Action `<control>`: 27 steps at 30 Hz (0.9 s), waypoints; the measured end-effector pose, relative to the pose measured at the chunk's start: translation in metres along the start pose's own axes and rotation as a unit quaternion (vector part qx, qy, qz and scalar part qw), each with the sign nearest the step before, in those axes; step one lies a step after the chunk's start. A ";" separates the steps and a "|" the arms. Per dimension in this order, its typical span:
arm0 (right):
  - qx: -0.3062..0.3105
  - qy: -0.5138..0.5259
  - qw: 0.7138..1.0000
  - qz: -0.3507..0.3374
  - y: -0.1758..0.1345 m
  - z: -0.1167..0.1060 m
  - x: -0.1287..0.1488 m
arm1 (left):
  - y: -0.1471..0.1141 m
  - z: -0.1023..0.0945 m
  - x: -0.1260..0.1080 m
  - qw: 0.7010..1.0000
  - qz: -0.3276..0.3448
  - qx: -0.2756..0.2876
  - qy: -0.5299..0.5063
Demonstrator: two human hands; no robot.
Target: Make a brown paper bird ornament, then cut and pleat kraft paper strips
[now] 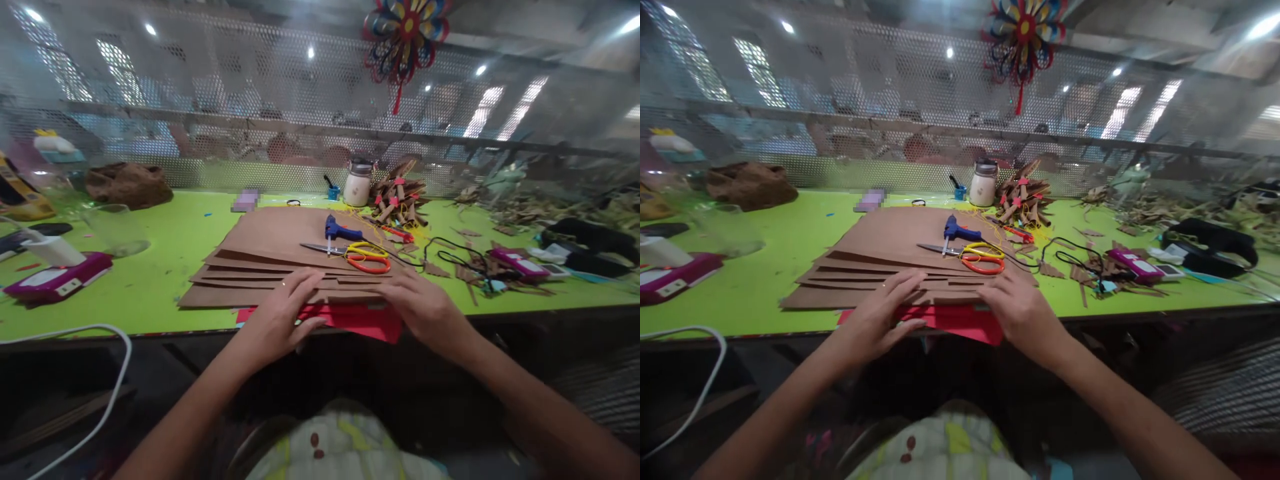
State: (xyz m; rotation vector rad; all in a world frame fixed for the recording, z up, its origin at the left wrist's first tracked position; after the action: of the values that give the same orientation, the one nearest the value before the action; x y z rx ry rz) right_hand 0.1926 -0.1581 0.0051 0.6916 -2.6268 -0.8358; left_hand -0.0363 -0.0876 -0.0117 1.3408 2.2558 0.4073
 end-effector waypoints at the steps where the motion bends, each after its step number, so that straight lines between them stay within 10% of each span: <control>1: -0.023 0.009 0.999 0.026 -0.006 -0.007 -0.009 | 0.002 0.001 0.001 1.000 0.007 0.010 0.014; 7: -0.194 0.004 0.956 0.221 -0.061 -0.031 -0.039 | 0.024 0.004 0.009 0.987 0.045 0.120 0.096; 12: -0.238 0.005 0.947 0.216 -0.085 -0.031 -0.033 | 0.048 0.000 0.011 0.966 0.040 0.179 0.184; 22: -0.020 0.084 0.996 -0.006 -0.053 -0.024 0.020 | 0.072 -0.001 0.035 0.955 -0.043 0.222 0.193; 27: -0.021 0.045 0.998 -0.047 -0.032 -0.005 0.009 | 0.094 -0.016 0.042 0.940 -0.104 0.285 0.156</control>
State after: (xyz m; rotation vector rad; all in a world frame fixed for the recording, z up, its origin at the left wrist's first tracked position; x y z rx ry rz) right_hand 0.1984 -0.1883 -0.0087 0.8267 -2.5063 -0.8623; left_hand 0.0076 -0.0059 0.0362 1.3433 2.8952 -0.1407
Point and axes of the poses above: each hand's wrist, its own y-axis towards the middle knuckle, its own z-axis out of the palm, x = y × z, the point moved 3 cm from there along y, towards the middle knuckle, and after that the axes turned 2 degrees about z, right-handed, at the moved point
